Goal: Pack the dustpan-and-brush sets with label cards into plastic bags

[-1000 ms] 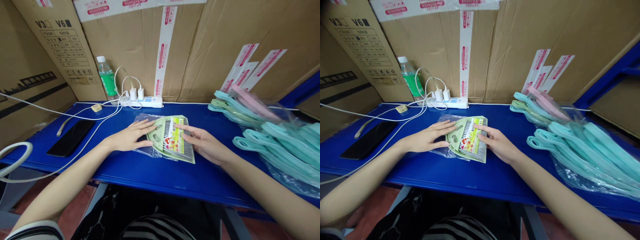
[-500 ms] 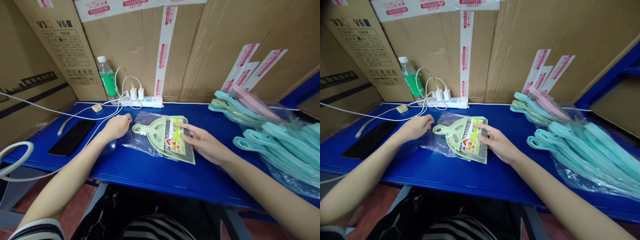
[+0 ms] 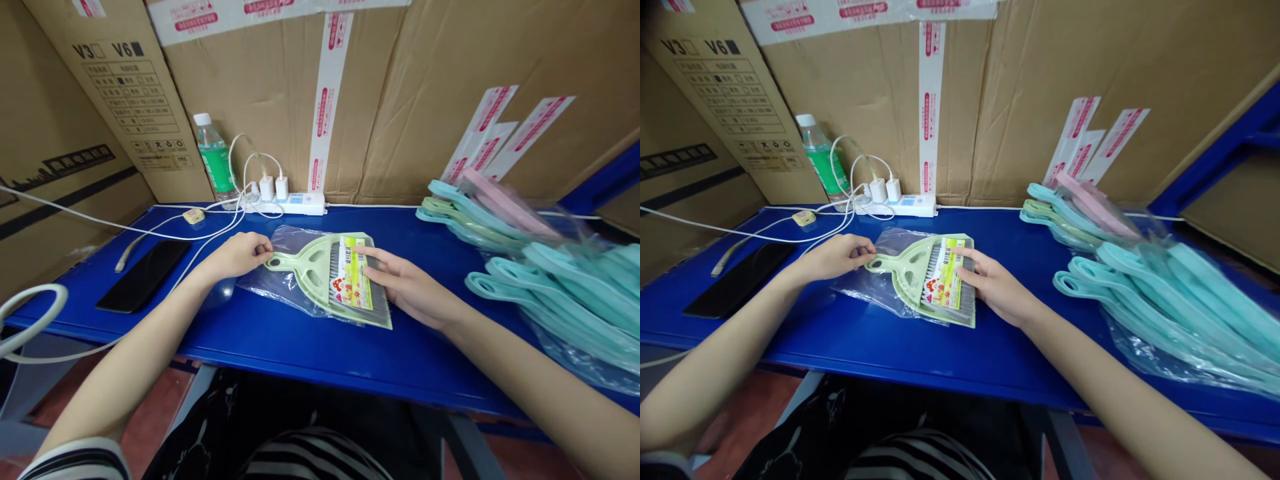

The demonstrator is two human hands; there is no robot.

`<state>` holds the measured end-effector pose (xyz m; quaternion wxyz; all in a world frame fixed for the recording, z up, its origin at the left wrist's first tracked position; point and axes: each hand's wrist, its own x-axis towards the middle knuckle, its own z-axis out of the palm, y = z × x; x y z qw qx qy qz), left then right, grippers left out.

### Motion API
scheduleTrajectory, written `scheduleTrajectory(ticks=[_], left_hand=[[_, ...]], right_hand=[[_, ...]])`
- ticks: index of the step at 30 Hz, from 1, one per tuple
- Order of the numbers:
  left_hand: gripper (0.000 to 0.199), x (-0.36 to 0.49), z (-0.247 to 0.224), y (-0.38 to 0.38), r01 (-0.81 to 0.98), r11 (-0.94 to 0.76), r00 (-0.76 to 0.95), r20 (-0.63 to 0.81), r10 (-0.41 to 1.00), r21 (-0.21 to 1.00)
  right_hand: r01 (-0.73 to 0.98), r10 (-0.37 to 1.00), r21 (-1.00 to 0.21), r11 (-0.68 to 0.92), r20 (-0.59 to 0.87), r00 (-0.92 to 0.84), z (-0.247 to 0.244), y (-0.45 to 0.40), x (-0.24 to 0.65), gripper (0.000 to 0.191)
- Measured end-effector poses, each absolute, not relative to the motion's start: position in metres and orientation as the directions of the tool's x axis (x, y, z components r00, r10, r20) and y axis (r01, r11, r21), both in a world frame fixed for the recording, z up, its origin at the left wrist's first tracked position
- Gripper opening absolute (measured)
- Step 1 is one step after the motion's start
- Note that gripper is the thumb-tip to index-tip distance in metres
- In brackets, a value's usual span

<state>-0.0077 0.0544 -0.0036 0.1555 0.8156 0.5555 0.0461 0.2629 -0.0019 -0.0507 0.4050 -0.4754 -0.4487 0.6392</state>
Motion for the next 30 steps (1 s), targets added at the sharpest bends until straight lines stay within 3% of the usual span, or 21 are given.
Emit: scheduleTrajectory(ticks=[16,24,30], left_hand=[[0.028,-0.009,-0.002,0.053,0.962,-0.270,0.271,0.036,0.962,-0.025],[0.032,-0.006,0.002,0.050,0.982,-0.097,0.107,0.056,0.993,-0.159],[0.033,-0.005,0.003,0.048,0.977,-0.077,0.091,0.063,0.994,-0.199]], right_hand=[[0.048,0.948,-0.961,-0.274,-0.278,-0.153,-0.044,-0.004,0.258,0.037],[0.027,0.944,-0.959,-0.282,-0.283,-0.170,-0.042,-0.005,0.259,0.030],[0.116,0.956,-0.984,-0.138,-0.163,-0.243,-0.051,-0.002,0.265,0.034]])
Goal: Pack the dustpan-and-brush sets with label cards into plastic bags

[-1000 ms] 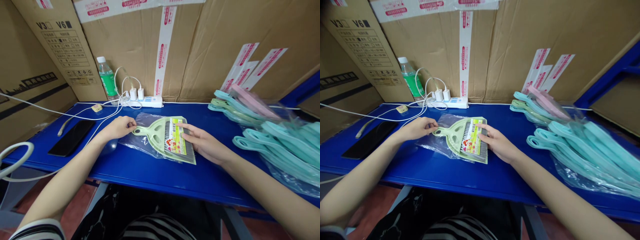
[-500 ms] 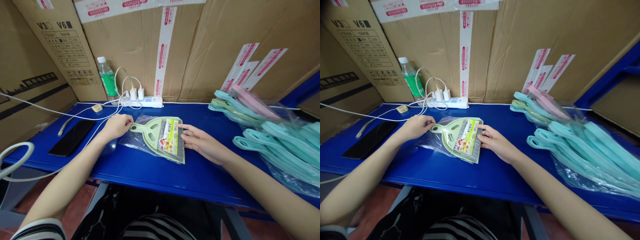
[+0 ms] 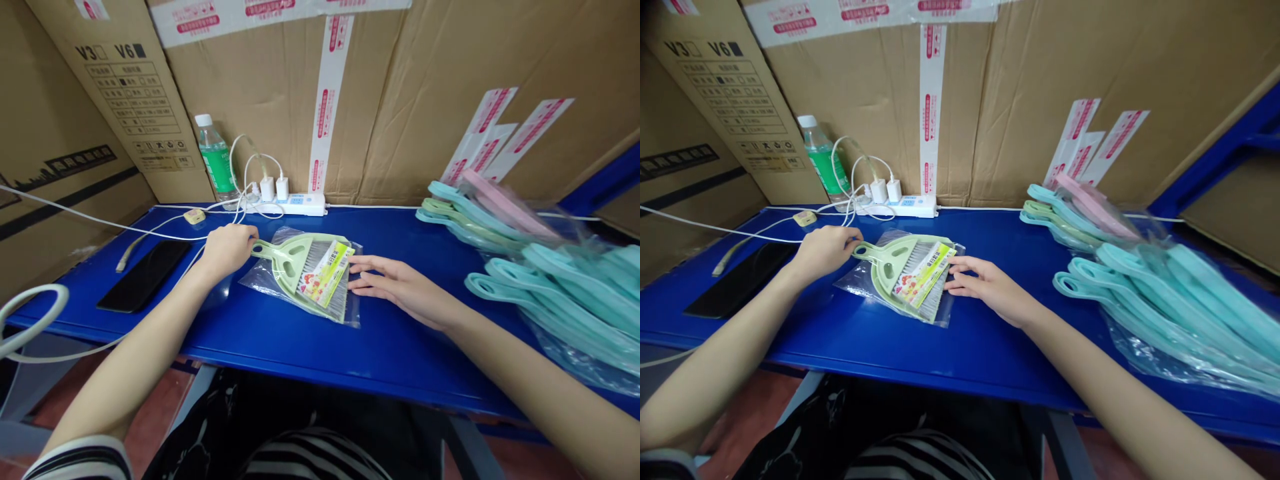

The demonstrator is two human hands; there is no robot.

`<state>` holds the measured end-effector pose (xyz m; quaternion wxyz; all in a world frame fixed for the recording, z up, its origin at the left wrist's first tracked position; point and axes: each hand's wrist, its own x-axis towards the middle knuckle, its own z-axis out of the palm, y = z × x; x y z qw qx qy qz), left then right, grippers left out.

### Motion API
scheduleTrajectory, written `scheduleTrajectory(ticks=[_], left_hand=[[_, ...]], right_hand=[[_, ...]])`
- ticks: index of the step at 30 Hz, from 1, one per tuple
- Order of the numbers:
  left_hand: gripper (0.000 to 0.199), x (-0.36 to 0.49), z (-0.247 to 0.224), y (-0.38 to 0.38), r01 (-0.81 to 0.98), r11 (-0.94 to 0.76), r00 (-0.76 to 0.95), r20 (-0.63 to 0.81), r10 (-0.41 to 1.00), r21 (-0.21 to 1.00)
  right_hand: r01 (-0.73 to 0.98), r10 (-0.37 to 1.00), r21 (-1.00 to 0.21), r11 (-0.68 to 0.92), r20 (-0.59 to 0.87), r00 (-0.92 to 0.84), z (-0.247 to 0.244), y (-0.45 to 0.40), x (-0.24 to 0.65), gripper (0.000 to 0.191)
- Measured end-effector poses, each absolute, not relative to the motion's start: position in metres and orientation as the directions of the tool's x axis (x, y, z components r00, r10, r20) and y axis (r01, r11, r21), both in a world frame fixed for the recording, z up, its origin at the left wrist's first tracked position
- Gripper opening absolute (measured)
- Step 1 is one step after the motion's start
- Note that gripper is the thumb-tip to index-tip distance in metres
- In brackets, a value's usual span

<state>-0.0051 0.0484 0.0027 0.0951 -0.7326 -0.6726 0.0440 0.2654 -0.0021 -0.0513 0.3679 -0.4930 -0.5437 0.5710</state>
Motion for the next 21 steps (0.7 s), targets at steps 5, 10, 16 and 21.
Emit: scheduleTrajectory(ticks=[5,10,16,21], left_hand=[[0.034,-0.0034,0.0013,0.0479,0.978,-0.097,0.110,0.061,0.992,-0.185],[0.035,-0.0039,0.0017,0.0486,0.979,-0.117,0.130,0.064,0.989,-0.170],[0.034,-0.0048,0.0014,0.0481,0.978,-0.129,0.143,0.080,0.987,-0.161],[0.034,-0.0040,0.0014,0.0479,0.977,-0.119,0.134,0.076,0.988,-0.178]], right_hand=[[0.457,0.944,-0.864,0.211,0.059,-0.325,-0.0573,-0.0014,0.2675,0.039],[0.780,0.868,-0.396,0.484,0.335,-0.368,-0.0576,-0.0072,0.2628,0.044],[0.788,0.842,-0.302,0.537,0.244,-0.481,-0.0600,-0.0050,0.2632,0.051],[0.783,0.837,-0.296,0.547,0.188,-0.514,-0.0625,-0.0019,0.2651,0.055]])
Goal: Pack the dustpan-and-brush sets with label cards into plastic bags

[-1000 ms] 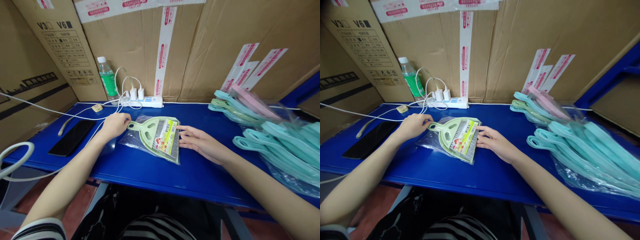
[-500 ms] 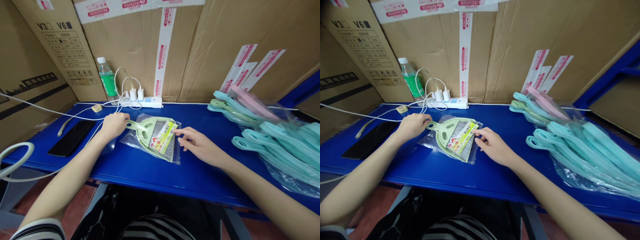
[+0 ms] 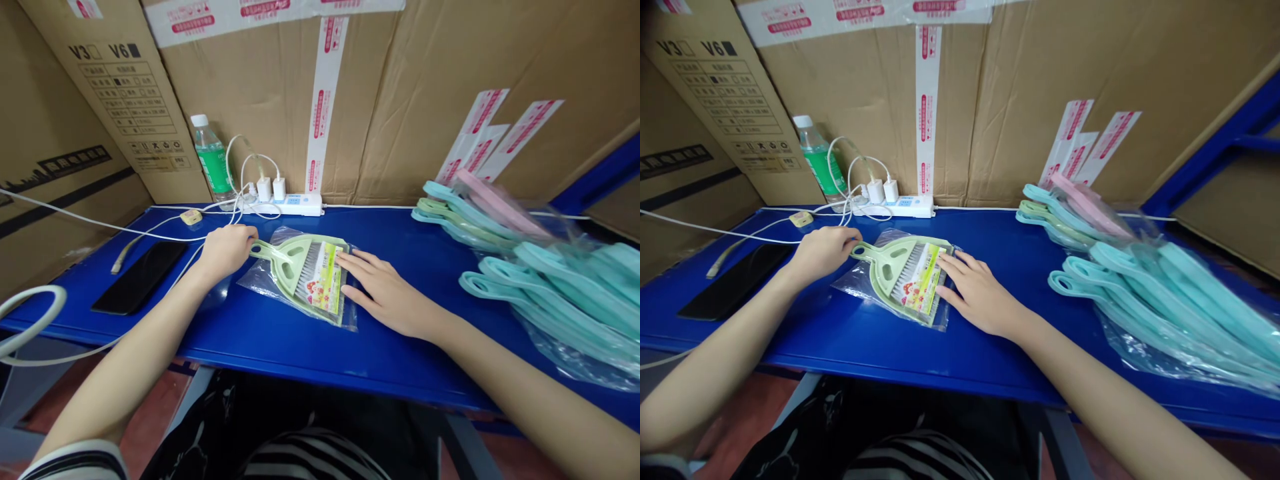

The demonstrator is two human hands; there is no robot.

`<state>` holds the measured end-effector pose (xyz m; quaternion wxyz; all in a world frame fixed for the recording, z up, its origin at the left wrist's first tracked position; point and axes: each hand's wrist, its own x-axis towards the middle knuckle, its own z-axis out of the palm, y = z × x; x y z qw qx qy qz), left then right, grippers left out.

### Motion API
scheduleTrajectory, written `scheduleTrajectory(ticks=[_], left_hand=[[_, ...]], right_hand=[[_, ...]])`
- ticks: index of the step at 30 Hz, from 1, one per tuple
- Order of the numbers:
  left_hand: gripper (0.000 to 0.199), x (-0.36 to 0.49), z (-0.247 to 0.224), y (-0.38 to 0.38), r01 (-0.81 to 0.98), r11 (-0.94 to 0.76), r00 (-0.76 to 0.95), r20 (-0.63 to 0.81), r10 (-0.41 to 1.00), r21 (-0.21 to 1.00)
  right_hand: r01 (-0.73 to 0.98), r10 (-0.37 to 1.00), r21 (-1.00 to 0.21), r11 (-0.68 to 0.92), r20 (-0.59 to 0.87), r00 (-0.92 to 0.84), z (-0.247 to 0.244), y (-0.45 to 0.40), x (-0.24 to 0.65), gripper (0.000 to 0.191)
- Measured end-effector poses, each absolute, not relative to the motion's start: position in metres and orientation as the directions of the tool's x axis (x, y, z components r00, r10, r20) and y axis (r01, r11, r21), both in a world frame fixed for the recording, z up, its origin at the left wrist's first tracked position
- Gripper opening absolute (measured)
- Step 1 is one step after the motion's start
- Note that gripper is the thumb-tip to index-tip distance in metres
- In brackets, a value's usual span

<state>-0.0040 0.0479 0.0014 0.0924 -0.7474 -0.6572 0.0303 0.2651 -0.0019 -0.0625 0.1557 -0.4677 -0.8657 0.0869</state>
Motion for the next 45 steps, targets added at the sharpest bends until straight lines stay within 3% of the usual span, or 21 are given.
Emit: scheduleTrajectory(ticks=[7,15,21,45], left_hand=[[0.034,-0.004,0.003,0.047,0.977,-0.105,0.119,0.062,0.991,-0.184],[0.035,-0.002,0.003,0.047,0.980,-0.087,0.095,0.035,0.995,-0.180],[0.035,-0.002,0.002,0.047,0.980,-0.082,0.094,0.056,0.994,-0.184],[0.036,-0.001,0.001,0.046,0.973,-0.088,0.100,0.045,0.994,-0.213]], right_hand=[[0.794,0.835,-0.274,0.543,0.271,-0.478,-0.063,-0.011,0.264,0.053],[0.808,0.836,-0.222,0.546,0.207,-0.508,-0.063,-0.017,0.265,0.061],[0.804,0.817,-0.170,0.570,0.226,-0.531,-0.064,-0.017,0.265,0.055],[0.813,0.827,-0.175,0.556,0.213,-0.520,-0.064,-0.015,0.265,0.057]])
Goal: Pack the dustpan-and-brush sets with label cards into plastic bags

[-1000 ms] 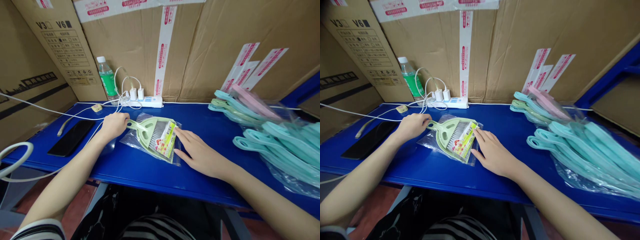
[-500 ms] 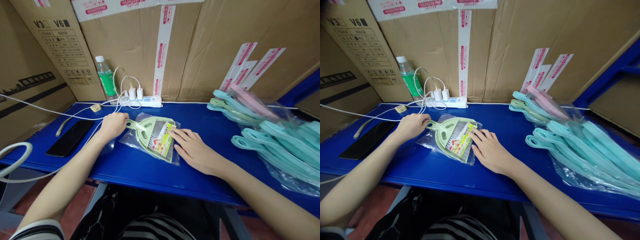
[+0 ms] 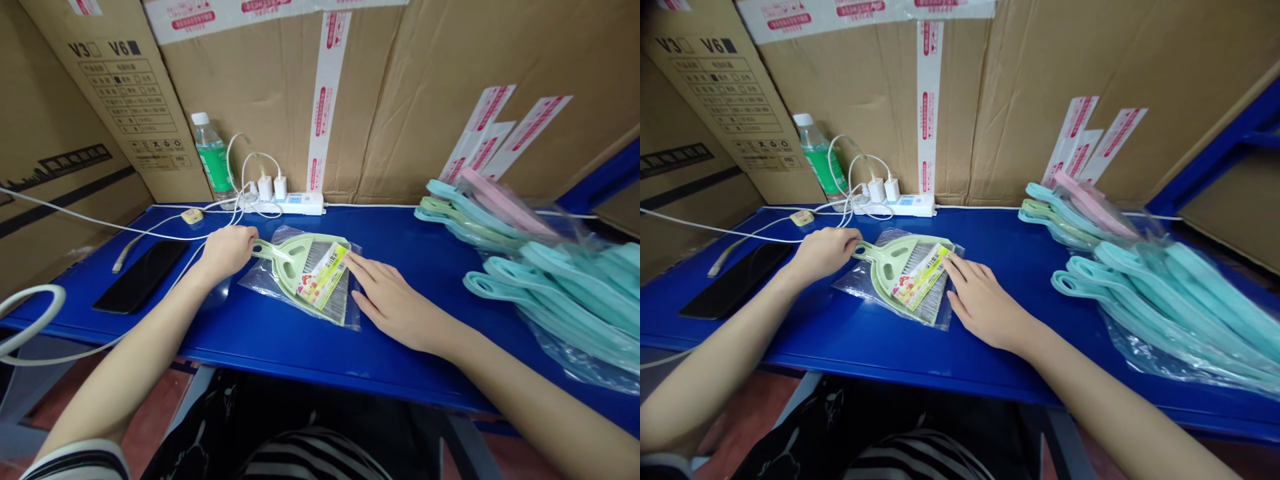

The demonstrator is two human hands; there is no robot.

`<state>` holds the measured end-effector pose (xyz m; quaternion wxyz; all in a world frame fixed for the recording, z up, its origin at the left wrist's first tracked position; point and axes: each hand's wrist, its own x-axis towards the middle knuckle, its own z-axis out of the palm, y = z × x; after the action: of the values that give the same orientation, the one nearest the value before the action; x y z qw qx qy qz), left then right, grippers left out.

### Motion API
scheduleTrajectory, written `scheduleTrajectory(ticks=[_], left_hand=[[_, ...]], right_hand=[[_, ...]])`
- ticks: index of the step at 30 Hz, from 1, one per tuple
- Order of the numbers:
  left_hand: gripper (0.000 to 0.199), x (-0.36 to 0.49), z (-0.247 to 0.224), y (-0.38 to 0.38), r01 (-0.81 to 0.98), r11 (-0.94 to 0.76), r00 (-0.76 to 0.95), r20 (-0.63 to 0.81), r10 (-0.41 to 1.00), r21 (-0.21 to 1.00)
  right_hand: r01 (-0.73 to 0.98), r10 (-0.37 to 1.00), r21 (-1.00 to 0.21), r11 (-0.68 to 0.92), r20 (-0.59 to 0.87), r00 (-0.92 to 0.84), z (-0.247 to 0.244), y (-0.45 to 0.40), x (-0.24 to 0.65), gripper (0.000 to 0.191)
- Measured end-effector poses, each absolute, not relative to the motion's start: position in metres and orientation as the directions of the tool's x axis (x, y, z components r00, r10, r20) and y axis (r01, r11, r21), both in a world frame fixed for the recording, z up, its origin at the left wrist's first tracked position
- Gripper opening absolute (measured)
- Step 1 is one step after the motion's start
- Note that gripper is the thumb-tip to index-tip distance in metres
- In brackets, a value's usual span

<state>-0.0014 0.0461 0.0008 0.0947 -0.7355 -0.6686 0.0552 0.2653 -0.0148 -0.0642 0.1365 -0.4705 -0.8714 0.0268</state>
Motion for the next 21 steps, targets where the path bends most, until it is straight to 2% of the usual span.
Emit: scheduleTrajectory(ticks=[14,21], left_hand=[[0.037,-0.011,0.001,0.052,0.979,-0.027,0.048,0.100,0.994,-0.202],[0.039,-0.005,0.002,0.047,0.956,0.017,0.002,0.064,0.998,-0.293]], right_hand=[[0.835,0.839,-0.122,0.536,0.181,-0.513,-0.063,-0.018,0.262,0.057],[0.812,0.792,-0.009,0.583,0.229,-0.566,-0.065,-0.018,0.265,0.052]])
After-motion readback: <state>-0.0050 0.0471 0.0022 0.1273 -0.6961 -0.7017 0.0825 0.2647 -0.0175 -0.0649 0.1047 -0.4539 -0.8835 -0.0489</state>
